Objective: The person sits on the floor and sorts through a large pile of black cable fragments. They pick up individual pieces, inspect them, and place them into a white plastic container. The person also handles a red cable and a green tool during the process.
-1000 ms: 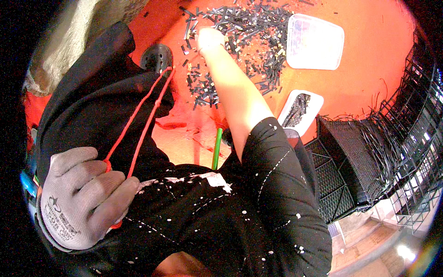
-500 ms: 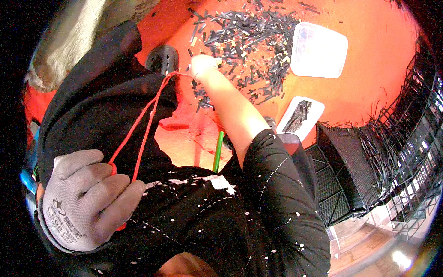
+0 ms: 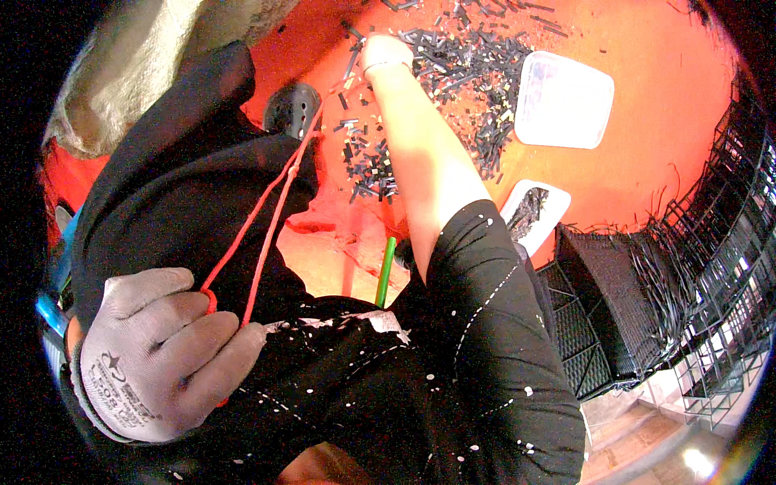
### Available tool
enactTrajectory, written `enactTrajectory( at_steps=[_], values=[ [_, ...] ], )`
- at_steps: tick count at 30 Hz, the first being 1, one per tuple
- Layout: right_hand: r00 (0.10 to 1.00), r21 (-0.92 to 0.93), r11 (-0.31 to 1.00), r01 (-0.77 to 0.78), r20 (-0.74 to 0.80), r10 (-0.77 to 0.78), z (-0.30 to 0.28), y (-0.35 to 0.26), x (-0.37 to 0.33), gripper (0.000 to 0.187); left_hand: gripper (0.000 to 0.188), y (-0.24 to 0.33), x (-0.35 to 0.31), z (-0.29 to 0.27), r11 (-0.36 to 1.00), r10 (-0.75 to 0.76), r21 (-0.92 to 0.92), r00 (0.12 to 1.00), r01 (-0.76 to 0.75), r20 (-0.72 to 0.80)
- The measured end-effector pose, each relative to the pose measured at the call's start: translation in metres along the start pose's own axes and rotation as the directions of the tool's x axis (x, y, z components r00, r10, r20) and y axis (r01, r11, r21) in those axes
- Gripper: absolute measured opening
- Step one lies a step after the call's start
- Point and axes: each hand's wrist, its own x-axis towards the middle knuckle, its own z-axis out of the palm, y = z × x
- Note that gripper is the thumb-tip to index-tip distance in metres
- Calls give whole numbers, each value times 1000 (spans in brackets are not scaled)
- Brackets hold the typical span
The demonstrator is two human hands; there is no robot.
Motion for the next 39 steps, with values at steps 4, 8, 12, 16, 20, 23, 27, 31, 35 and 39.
enactTrajectory(
  at_steps=[4,8,12,16,20,23,27,31,35,39],
  values=[
    [984,13,996,90,150,-91,12,-16,-15,33,38,-1,3,-4,1000,-13,-12,999,13,43],
    [916,40,997,68,393,-78,5,-38,-56,45,38,2,0,-8,997,-80,-5,990,81,115],
    [928,58,998,26,370,-46,6,-22,-68,46,38,2,2,-6,996,-84,-9,995,84,63],
    [991,226,968,-108,107,85,9,17,-54,37,37,3,3,-3,998,-64,-7,998,64,2],
    [989,192,971,-144,-1,147,-15,33,-52,33,36,4,0,-4,998,-57,15,998,56,34],
    [980,90,990,-110,176,93,2,37,-60,33,36,4,2,-6,999,-36,22,998,35,52],
    [970,98,995,5,240,-28,42,20,-99,31,38,4,5,-5,999,-29,37,998,27,48],
    [988,214,976,24,144,-56,60,22,-122,26,36,8,2,0,999,-36,25,999,36,5],
    [991,300,946,-121,85,100,41,39,-110,33,35,13,10,-1,999,-24,45,1000,24,-1],
    [979,319,939,-127,-110,169,24,60,-81,24,36,16,15,-2,998,-15,55,1000,15,-9]
  ],
)
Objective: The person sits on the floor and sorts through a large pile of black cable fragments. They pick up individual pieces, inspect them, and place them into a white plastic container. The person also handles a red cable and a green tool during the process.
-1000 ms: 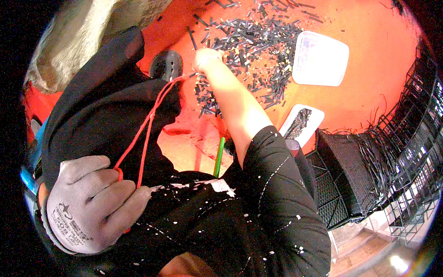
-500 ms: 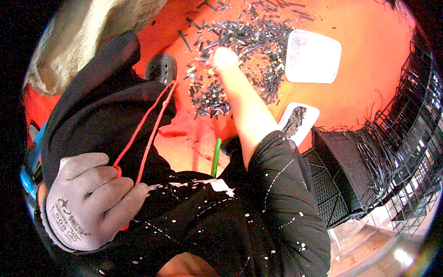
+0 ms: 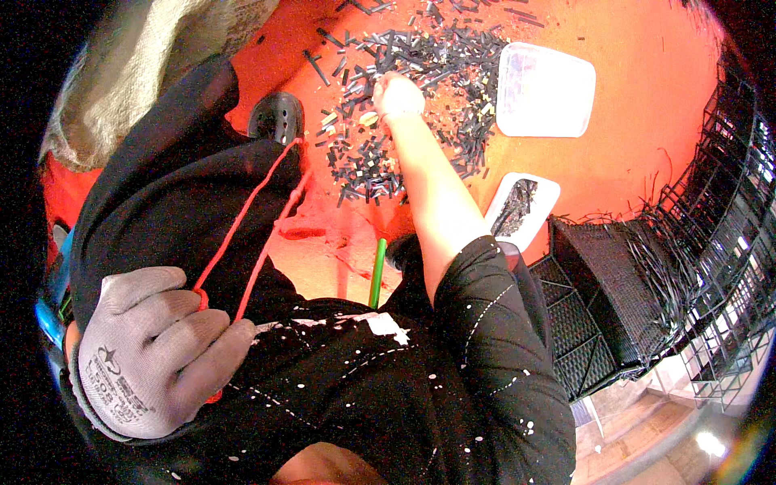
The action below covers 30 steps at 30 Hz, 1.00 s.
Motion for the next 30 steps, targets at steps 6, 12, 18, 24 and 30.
enactTrajectory(
  at_steps=[6,12,18,24,30],
  values=[
    [998,-19,999,38,48,-37,4,-12,11,26,35,2,5,3,1000,22,-8,1000,-22,12],
    [977,-44,999,3,214,7,12,-2,-10,26,37,2,7,6,999,44,5,999,-44,9],
    [992,147,989,-9,-124,27,-7,24,9,22,38,4,10,4,999,42,-15,998,-42,47],
    [996,-19,998,-61,66,62,-2,27,5,24,38,7,12,3,999,50,-4,998,-50,39],
    [986,39,991,-128,117,123,11,39,-15,26,37,7,14,5,997,64,29,997,-65,42]
  ],
)
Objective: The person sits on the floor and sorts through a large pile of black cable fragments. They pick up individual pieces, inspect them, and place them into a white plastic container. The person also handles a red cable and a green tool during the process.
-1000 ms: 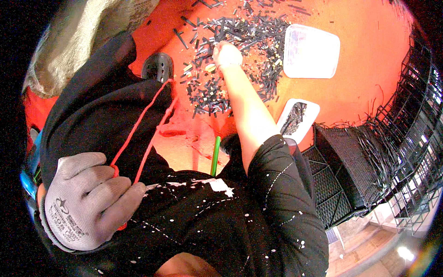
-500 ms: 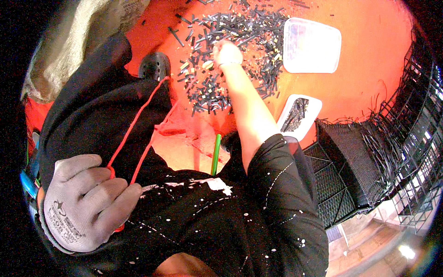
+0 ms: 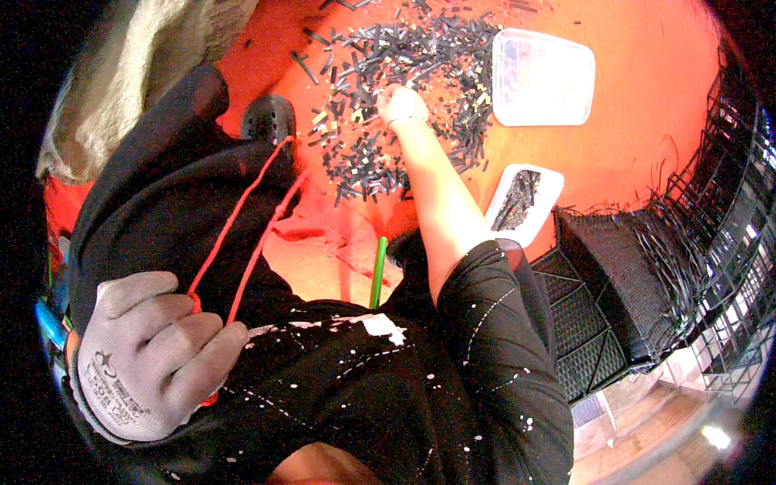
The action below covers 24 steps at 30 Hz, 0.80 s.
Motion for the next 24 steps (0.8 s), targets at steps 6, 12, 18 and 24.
enactTrajectory(
  at_steps=[6,12,18,24],
  values=[
    [988,69,997,26,-156,-15,-23,-5,20,23,36,-1,-2,0,1000,1,-27,999,1,54],
    [991,-163,977,134,18,-132,-21,-27,30,27,36,0,-3,0,999,-21,-41,999,23,50],
    [995,-58,993,101,11,-100,-11,-16,18,23,36,1,2,0,1000,-4,-17,1000,5,22],
    [993,-21,1000,-7,-116,4,-33,-14,28,21,37,-1,0,-3,999,-8,-33,1000,8,19]
  ],
)
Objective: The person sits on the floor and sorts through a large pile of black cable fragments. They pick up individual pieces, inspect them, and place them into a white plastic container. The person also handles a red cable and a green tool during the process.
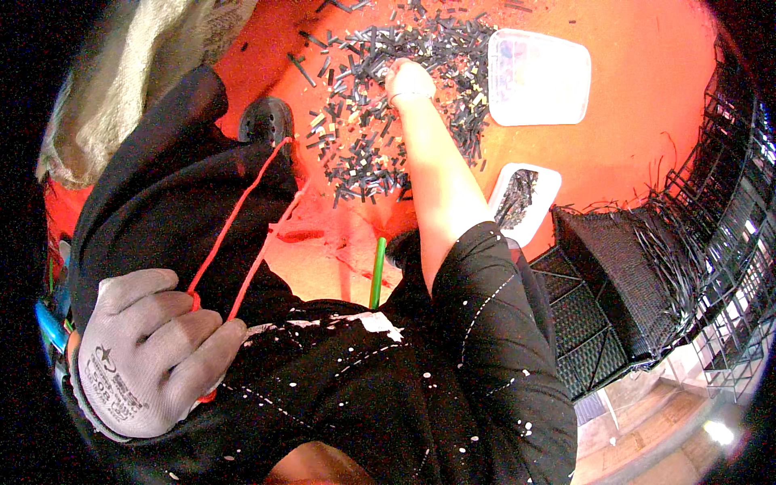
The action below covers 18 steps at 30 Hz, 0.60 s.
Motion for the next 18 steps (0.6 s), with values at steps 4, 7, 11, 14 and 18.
enactTrajectory(
  at_steps=[4,7,11,14,18],
  values=[
    [998,-60,997,41,-36,-44,3,6,-9,21,38,-1,-4,1,1000,20,13,999,-20,-25],
    [986,-121,980,158,63,-152,12,11,-31,20,39,-2,-5,1,1000,23,8,999,-23,-37],
    [982,45,981,188,-26,-187,23,22,-62,19,39,-2,-7,2,1000,19,6,999,-19,-44],
    [993,143,985,98,-80,-88,19,30,-66,17,39,0,-7,1,1000,16,-2,999,-16,-33],
    [990,118,993,11,-141,5,-3,37,-48,16,38,-2,-10,5,999,15,-35,999,-16,-36]
  ],
)
